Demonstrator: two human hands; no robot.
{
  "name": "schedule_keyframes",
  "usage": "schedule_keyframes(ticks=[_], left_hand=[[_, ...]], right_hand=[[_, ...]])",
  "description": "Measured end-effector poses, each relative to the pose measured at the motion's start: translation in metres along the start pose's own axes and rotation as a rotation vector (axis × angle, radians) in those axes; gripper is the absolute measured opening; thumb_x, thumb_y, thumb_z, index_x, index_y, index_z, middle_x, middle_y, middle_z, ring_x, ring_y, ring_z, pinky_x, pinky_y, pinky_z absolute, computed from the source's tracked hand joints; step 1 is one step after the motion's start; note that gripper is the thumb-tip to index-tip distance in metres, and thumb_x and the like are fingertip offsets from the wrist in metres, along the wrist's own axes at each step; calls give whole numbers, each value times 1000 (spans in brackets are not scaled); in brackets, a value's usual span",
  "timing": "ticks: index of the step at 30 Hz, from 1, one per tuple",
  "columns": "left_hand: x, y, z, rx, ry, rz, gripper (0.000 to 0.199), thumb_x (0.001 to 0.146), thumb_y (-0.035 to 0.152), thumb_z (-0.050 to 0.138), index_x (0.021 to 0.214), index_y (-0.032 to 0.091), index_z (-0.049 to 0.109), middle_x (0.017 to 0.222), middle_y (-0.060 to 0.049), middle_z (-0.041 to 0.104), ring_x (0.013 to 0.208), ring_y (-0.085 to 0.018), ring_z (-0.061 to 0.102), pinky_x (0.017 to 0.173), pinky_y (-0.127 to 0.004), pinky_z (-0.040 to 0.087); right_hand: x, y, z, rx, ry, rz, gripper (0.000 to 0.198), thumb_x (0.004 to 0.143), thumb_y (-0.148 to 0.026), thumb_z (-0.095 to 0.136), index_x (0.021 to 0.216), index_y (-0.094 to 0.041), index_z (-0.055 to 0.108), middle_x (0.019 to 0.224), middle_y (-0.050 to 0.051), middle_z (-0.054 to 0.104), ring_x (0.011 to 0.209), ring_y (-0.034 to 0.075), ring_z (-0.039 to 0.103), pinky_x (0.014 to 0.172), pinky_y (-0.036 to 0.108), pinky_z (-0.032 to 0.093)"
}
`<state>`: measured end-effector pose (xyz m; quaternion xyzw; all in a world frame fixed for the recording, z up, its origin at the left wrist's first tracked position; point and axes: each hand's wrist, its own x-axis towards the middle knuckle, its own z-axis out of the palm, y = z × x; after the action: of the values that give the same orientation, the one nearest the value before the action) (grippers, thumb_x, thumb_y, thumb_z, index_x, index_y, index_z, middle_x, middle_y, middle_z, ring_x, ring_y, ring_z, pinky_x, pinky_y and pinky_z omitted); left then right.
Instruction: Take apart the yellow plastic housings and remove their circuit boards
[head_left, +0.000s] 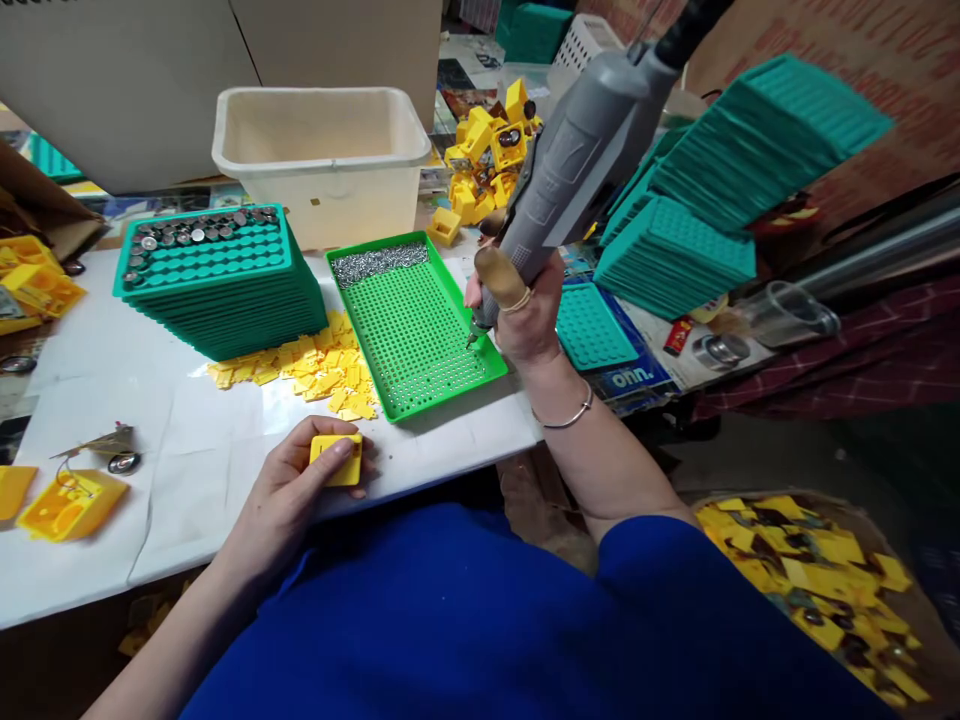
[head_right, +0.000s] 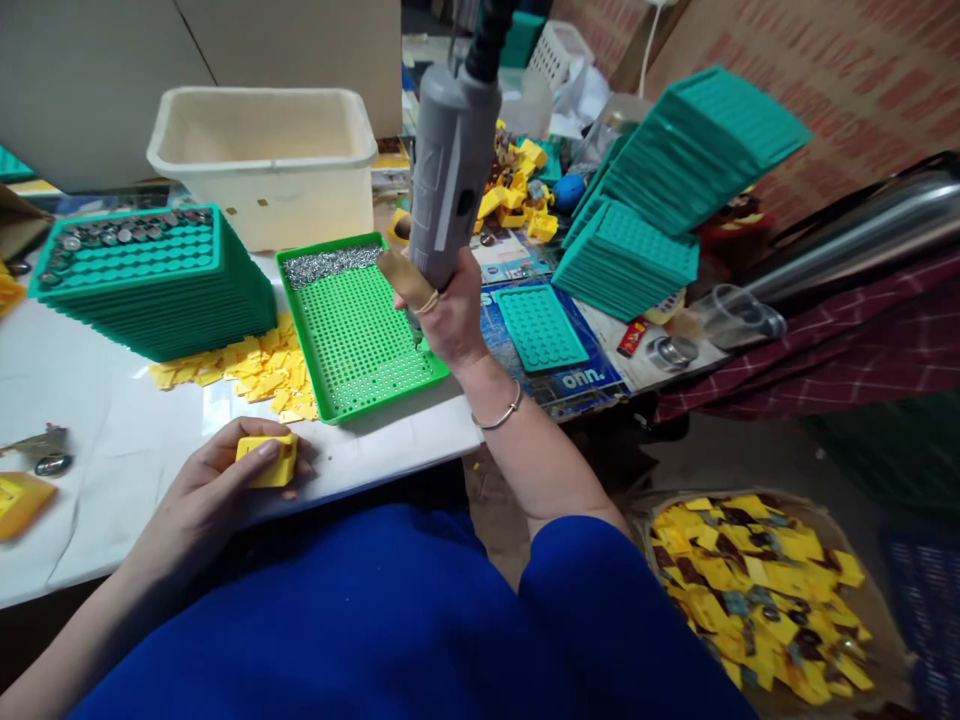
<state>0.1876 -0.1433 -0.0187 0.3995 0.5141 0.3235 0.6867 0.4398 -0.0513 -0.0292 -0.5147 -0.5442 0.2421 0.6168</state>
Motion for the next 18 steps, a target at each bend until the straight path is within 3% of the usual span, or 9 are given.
schedule_keyframes(ticks=[5, 11, 15, 18], left_hand=[[2, -2, -4, -8, -6, -4, 24, 79, 34, 75, 94, 19, 63, 89, -5, 74, 77, -19, 70, 62, -26, 57], [13, -11, -18, -151, -118, -12, 23, 83, 28, 66, 103, 18, 60, 96, -9, 74, 86, -24, 72, 72, -34, 59], [15, -15, -20, -219, -131, -19, 23, 85, 25, 63, 105, 17, 58, 98, -11, 73, 90, -26, 72, 74, -37, 59], [14, -15, -18, -249, -147, -21, 24, 84, 26, 64, 106, 17, 56, 98, -10, 72, 90, -26, 72, 74, -37, 59]], right_hand=[[-2, -1, 0, 14, 20, -23, 54, 78, -77, 53, 93, -26, 46, 69, -2, 49, 57, 14, 57, 59, 33, 51], [2, -13, 0, 20, 55, -44, 55, 75, -79, 56, 94, -28, 51, 66, -3, 53, 54, 14, 58, 57, 32, 52], [-1, -39, 11, 192, 48, -150, 48, 75, -71, 65, 83, -28, 45, 60, -6, 50, 49, 11, 51, 51, 28, 47], [-15, -65, 33, 282, -24, -145, 47, 79, -72, 59, 81, -28, 42, 58, -6, 46, 47, 10, 48, 48, 28, 44]])
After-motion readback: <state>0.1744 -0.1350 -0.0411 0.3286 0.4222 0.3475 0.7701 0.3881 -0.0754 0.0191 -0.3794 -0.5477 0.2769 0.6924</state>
